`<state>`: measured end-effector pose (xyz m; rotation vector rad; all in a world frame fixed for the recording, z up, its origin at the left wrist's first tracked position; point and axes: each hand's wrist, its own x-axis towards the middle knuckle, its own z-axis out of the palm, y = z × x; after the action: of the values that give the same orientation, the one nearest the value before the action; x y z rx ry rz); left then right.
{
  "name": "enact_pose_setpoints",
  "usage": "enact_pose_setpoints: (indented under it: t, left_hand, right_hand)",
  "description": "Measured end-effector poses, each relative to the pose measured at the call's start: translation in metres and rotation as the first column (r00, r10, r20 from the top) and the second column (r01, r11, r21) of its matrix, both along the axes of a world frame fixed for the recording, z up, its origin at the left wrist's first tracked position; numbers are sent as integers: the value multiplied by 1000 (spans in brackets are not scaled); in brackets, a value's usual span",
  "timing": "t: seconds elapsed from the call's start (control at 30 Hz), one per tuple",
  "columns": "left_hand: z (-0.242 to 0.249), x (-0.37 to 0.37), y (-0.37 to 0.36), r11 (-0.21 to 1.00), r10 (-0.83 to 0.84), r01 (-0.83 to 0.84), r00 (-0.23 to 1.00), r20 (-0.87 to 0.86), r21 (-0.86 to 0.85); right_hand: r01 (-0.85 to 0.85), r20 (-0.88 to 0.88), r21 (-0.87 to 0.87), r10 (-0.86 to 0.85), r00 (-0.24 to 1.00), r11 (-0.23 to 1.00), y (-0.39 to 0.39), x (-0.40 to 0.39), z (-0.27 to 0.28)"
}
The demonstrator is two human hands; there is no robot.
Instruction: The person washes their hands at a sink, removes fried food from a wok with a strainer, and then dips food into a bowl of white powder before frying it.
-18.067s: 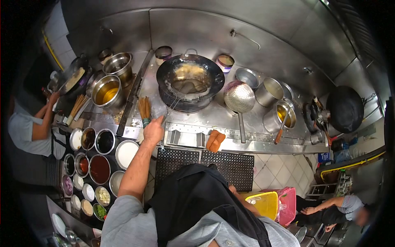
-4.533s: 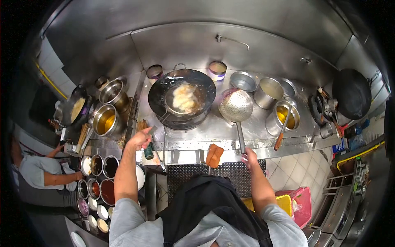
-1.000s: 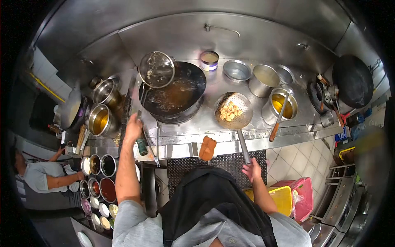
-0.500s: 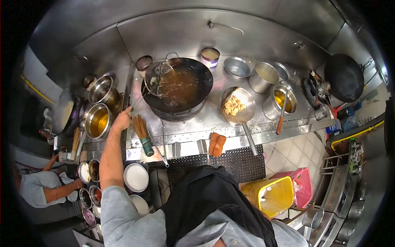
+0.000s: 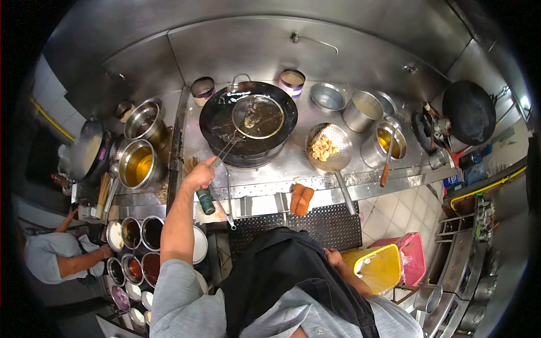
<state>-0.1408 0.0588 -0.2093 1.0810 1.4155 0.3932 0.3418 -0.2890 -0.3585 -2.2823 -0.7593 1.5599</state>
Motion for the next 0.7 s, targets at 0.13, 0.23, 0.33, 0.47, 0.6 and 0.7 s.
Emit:
enact_pose_setpoints:
  t: [0.13, 0.23, 0.33, 0.47, 0.6, 0.7]
  left_hand:
    - [9, 4, -16, 1000, 7, -5, 997, 77, -22]
    - [29, 2, -32, 999, -22, 25, 994, 112, -31]
    - [33, -5, -43, 1000, -12, 14, 987, 162, -16]
    - [29, -12, -44, 990, 94, -99, 994, 53, 103]
    - [-44, -42, -11, 288, 354, 401, 799, -485, 870]
    - [30, -6, -18, 778, 264, 176, 779, -568, 603]
  right_hand:
    - [-129, 68, -24, 130, 989, 991, -6, 6, -16]
    - [-158, 68, -54, 161, 985, 986, -14, 10, -20]
    - [-209, 43, 8, 208, 977, 978, -30, 25, -55]
    - [-253, 7, 131, 254, 967, 959, -39, 31, -67]
    - [-96, 0, -67, 96, 995, 993, -22, 9, -8]
    - [-49, -3, -34, 49, 999, 998, -23, 7, -9]
